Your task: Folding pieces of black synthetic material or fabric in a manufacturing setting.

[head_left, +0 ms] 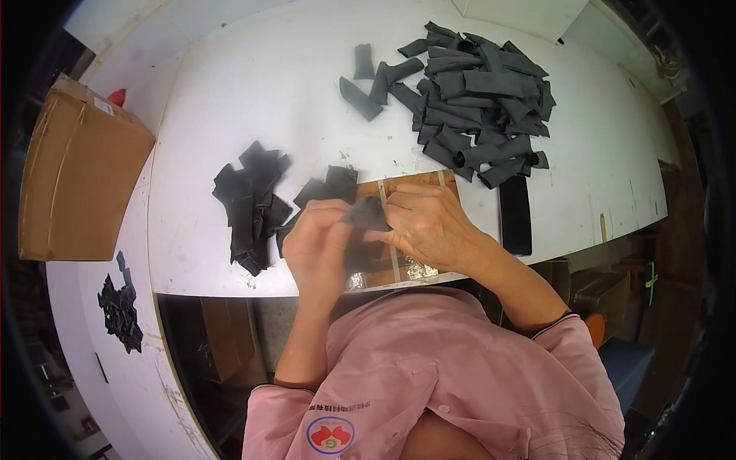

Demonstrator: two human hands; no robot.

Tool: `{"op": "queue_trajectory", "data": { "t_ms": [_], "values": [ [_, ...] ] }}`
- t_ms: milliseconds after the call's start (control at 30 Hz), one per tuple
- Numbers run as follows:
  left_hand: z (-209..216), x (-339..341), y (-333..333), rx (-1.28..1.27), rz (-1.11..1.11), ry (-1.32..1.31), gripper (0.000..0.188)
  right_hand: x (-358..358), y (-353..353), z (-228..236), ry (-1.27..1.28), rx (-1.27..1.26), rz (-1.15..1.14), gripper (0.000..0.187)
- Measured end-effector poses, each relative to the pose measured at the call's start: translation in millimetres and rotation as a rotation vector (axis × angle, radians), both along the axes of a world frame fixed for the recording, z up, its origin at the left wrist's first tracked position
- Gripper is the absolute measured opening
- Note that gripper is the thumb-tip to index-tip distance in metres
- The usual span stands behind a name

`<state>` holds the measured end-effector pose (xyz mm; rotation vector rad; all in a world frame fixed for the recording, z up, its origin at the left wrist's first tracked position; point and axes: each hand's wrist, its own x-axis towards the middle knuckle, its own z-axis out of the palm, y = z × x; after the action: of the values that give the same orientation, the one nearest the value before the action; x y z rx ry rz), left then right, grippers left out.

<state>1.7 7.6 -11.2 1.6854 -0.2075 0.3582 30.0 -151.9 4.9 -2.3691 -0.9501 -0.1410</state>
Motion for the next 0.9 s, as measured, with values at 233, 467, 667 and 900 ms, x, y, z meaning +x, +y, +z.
{"op": "queue_trajectory", "data": {
  "t_ms": [233, 467, 667, 900],
  "values": [
    [2, -9, -21, -0.474, -0.124, 0.165, 0.018, -2, -1, -25, -0.053, 0.197, -0.027, 0.035],
    [39, 10, -21, -0.037, -0.244, -0.047, 0.012, -2, -1, 4, -0.122, 0.329, -0.028, 0.034],
    [27, 11, -14, 0.051, -0.267, 0.151, 0.014, -2, -1, -34, 0.053, 0.251, -0.043, 0.034],
    [24, 13, -12, 0.177, -0.332, -0.003, 0.013, -6, 2, -38, -0.041, 0.380, -0.075, 0.030]
  ]
}}
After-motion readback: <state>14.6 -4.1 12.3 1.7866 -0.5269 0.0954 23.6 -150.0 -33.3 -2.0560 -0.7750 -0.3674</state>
